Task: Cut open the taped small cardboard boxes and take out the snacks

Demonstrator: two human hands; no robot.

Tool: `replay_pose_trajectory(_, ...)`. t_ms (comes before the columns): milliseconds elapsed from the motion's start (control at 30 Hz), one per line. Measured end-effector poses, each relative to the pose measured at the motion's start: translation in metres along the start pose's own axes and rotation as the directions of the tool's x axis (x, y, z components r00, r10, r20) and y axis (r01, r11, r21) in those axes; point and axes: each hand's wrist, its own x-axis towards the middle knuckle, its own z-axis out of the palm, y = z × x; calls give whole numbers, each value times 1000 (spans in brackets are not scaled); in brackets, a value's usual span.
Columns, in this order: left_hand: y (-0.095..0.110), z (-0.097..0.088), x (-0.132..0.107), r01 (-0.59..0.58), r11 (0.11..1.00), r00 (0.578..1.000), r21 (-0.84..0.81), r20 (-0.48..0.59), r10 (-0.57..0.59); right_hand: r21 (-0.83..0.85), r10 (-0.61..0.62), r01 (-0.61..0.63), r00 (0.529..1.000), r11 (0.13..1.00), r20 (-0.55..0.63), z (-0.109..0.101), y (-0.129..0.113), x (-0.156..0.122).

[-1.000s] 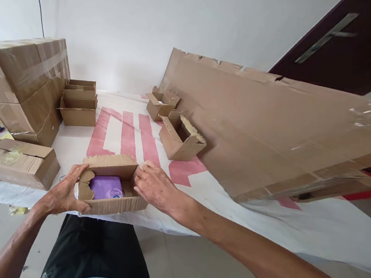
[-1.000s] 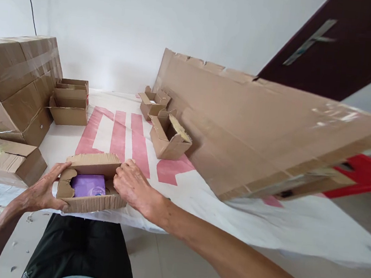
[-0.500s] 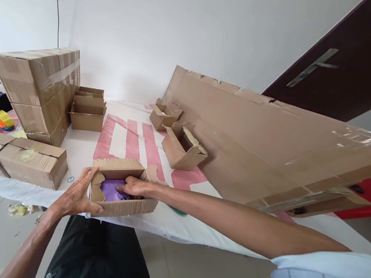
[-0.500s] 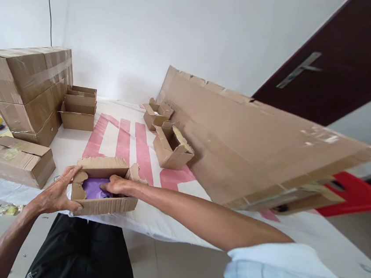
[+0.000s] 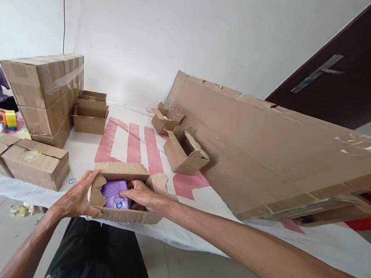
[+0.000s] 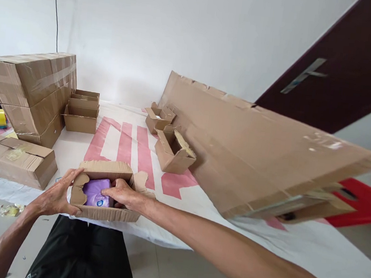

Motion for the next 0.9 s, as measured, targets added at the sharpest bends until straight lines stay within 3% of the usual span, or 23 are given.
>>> replay_pose_trajectory(133,7,-4,0,-31,999,999,23,-20,31,-38,-56,54,997,998,-44,-15,-7,-11)
replay_pose_trajectory(267,20,-11,2,-50,997,998,56,-38,52,-237,-218,182,966,954,-137,-31,-25,-34)
replay_pose_trajectory(400,30,-17,5,-42,991,998,131,-36,47,-317,-255,179,942,931,-219,-43,-42,-54)
replay_pose_trajectory(600,20,-17,7,34,991,999,132,35,-39,-167,-330,300,924,939,-194,-61,-37,-54)
replay_pose_trajectory(767,-2,-14,6,4,994,1000,107,24,-6,66,-316,339,921,939,-226,-76,-27,-59)
replay_pose_trajectory(900,-8,-16,8,-30,988,1000,149,9,29,218,-448,524,836,823,-316,-84,-27,-72)
